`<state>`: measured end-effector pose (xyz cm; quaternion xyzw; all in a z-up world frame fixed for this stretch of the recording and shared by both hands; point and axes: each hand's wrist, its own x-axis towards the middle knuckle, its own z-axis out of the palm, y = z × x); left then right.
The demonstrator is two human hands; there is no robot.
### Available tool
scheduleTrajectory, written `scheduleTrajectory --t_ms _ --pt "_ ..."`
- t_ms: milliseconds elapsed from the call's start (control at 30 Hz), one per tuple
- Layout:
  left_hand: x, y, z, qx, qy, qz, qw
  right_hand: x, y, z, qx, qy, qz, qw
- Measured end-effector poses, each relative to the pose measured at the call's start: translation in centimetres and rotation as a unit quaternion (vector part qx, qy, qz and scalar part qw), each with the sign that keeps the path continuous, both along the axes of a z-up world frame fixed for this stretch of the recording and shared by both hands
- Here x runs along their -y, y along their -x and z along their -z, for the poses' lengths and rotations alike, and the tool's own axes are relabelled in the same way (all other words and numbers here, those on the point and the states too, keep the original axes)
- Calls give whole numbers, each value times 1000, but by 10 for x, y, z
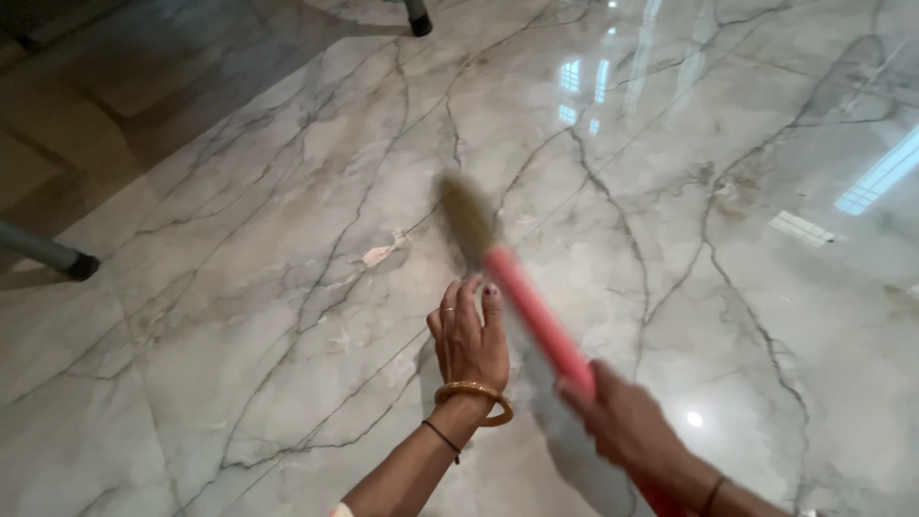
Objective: The person sweeps debris across a marble floor by hand using a long-handled brush.
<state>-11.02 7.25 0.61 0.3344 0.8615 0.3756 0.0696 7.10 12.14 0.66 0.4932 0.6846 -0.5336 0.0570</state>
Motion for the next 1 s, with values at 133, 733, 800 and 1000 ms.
scheduleTrajectory --t_ms 133,733,800,1000 --pt "-5 7 2 -29 19 1 999 25 7 13 -55 -90 -290 951" --pt "-17 61 -15 -100 59 89 989 -10 67 -13 71 -291 -265 917" --pt "-26 56 -10 -84 42 76 993 -5 73 -13 74 -297 -303 903" --pt "-29 46 -3 -46 24 102 993 -47 94 12 90 -302 -187 931"
